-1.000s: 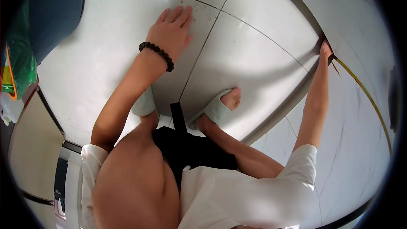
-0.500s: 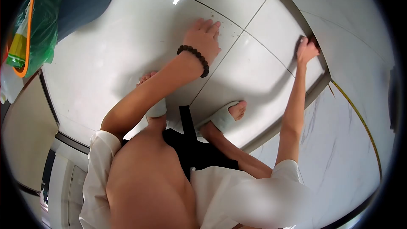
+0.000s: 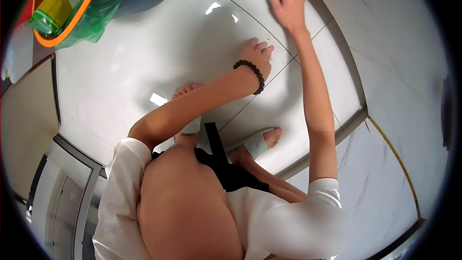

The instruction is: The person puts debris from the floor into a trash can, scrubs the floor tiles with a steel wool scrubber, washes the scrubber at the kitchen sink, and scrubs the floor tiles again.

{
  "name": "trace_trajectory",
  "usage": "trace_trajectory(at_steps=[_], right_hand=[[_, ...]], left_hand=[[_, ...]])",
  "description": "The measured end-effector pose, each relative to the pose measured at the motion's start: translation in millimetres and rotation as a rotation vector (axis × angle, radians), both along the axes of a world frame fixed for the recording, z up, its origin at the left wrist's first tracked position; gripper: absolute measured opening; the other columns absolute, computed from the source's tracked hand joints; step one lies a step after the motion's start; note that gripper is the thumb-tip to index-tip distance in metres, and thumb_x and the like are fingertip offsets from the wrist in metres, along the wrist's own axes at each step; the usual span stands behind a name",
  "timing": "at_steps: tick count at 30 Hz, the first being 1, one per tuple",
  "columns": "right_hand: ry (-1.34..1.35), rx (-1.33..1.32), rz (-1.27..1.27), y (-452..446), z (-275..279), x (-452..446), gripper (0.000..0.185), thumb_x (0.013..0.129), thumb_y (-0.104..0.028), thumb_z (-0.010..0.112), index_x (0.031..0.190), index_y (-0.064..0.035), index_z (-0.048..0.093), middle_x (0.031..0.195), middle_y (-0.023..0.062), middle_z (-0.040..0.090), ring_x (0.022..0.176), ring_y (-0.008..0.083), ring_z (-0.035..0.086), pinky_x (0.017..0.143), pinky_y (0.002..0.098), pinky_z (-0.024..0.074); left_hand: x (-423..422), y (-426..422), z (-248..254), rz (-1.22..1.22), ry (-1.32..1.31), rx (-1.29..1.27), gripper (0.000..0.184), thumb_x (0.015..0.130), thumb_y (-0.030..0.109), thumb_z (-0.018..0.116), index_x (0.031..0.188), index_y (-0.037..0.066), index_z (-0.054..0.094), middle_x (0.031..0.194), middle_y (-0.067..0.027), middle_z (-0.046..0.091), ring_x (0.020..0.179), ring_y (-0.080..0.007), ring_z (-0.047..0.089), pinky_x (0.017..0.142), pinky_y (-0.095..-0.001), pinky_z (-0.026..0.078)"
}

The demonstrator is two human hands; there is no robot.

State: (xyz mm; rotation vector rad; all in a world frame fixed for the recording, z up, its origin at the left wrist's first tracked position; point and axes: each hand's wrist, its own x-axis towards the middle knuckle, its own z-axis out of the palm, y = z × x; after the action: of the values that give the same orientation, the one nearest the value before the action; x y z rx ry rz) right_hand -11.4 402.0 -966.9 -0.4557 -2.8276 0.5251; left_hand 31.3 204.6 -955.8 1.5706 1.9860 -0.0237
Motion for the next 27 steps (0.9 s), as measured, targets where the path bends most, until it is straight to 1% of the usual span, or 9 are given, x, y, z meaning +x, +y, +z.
trace_trajectory(at_steps=[3, 4, 8, 10, 13, 15, 18, 22, 27], right_hand=[[0.239, 0.086, 0.287, -30, -17, -3, 0.059, 0.074, -0.015, 0.063, 0.131, 0.0011, 0.061, 0.128, 0.0213, 0.064, 0.119, 0.0362, 0.059, 0.109, 0.0498, 0.0411], [0.148, -0.044, 0.327, -46, -7, 2, 0.065, 0.071, -0.008, 0.064, 0.136, 0.0024, 0.056, 0.142, 0.0170, 0.057, 0.131, 0.0332, 0.051, 0.115, 0.0506, 0.0345], [0.092, -0.105, 0.438, -66, 4, 11, 0.062, 0.072, -0.003, 0.062, 0.134, 0.0016, 0.057, 0.141, 0.0124, 0.058, 0.131, 0.0318, 0.052, 0.116, 0.0492, 0.0346], [0.082, -0.089, 0.466, -66, 6, 10, 0.061, 0.073, -0.003, 0.061, 0.133, 0.0010, 0.058, 0.142, 0.0109, 0.058, 0.132, 0.0311, 0.052, 0.116, 0.0489, 0.0343], [0.045, -0.092, 0.480, -56, 6, 6, 0.057, 0.077, -0.004, 0.059, 0.134, -0.0019, 0.059, 0.144, 0.0090, 0.057, 0.132, 0.0302, 0.051, 0.117, 0.0478, 0.0340], [0.057, 0.038, 0.403, -46, -2, 0, 0.056, 0.081, -0.006, 0.057, 0.136, -0.0047, 0.059, 0.146, 0.0076, 0.056, 0.133, 0.0303, 0.051, 0.117, 0.0474, 0.0338], [0.092, 0.139, 0.329, -23, -10, -13, 0.056, 0.082, -0.007, 0.056, 0.138, -0.0056, 0.059, 0.148, 0.0077, 0.055, 0.134, 0.0309, 0.050, 0.116, 0.0476, 0.0344], [0.143, 0.121, 0.303, 2, -15, -18, 0.058, 0.083, -0.007, 0.055, 0.141, -0.0067, 0.056, 0.149, 0.0078, 0.054, 0.135, 0.0320, 0.050, 0.116, 0.0481, 0.0337], [0.078, 0.116, 0.259, 0, -16, -14, 0.061, 0.085, -0.006, 0.053, 0.146, -0.0081, 0.052, 0.152, 0.0083, 0.051, 0.138, 0.0308, 0.047, 0.119, 0.0486, 0.0286]], left_hand=[[7, -4, 0, -0.050, 0.077, 0.018, 0.058, 0.099, 0.038, 0.055, 0.144, 0.002, 0.051, 0.155, -0.0066, 0.045, 0.147, -0.0216, 0.035, 0.123, -0.0435, 0.021], [11, -9, -8, -0.032, 0.118, 0.068, 0.057, 0.099, 0.038, 0.056, 0.143, 0.001, 0.053, 0.155, -0.0082, 0.045, 0.147, -0.0227, 0.035, 0.123, -0.0435, 0.020], [0, -27, 28, -0.028, 0.059, 0.064, 0.056, 0.097, 0.036, 0.059, 0.139, -0.001, 0.057, 0.155, -0.0123, 0.044, 0.147, -0.0259, 0.034, 0.124, -0.0436, 0.018], [-6, -37, 38, 0.051, 0.064, 0.233, 0.048, 0.096, 0.034, 0.061, 0.126, -0.003, 0.064, 0.142, -0.0118, 0.056, 0.141, -0.0278, 0.041, 0.120, -0.0458, 0.027], [-49, -33, 104, 0.025, -0.042, 0.016, 0.036, 0.096, 0.033, 0.061, 0.112, 0.002, 0.068, 0.120, -0.0110, 0.067, 0.125, -0.0264, 0.055, 0.106, -0.0437, 0.043], [-74, -44, 112, 0.277, -0.080, 0.321, 0.026, 0.097, 0.028, 0.060, 0.100, 0.003, 0.067, 0.094, -0.0094, 0.069, 0.097, -0.0244, 0.065, 0.083, -0.0409, 0.052], [-105, -72, 119, 0.729, -0.269, 0.581, 0.023, 0.099, 0.025, 0.057, 0.091, 0.005, 0.065, 0.086, -0.0127, 0.069, 0.082, -0.0318, 0.067, 0.073, -0.0444, 0.053], [-125, -135, 148, 0.972, -0.230, 0.616, 0.027, 0.100, 0.023, 0.056, 0.086, 0.003, 0.067, 0.072, -0.0153, 0.066, 0.070, -0.0366, 0.065, 0.068, -0.0453, 0.051], [-164, -205, 216, 1.426, 0.073, 0.475, 0.073, 0.108, 0.047, 0.032, 0.064, 0.000, 0.066, 0.052, -0.0136, 0.056, 0.054, -0.0294, 0.060, 0.062, -0.0399, 0.047]])
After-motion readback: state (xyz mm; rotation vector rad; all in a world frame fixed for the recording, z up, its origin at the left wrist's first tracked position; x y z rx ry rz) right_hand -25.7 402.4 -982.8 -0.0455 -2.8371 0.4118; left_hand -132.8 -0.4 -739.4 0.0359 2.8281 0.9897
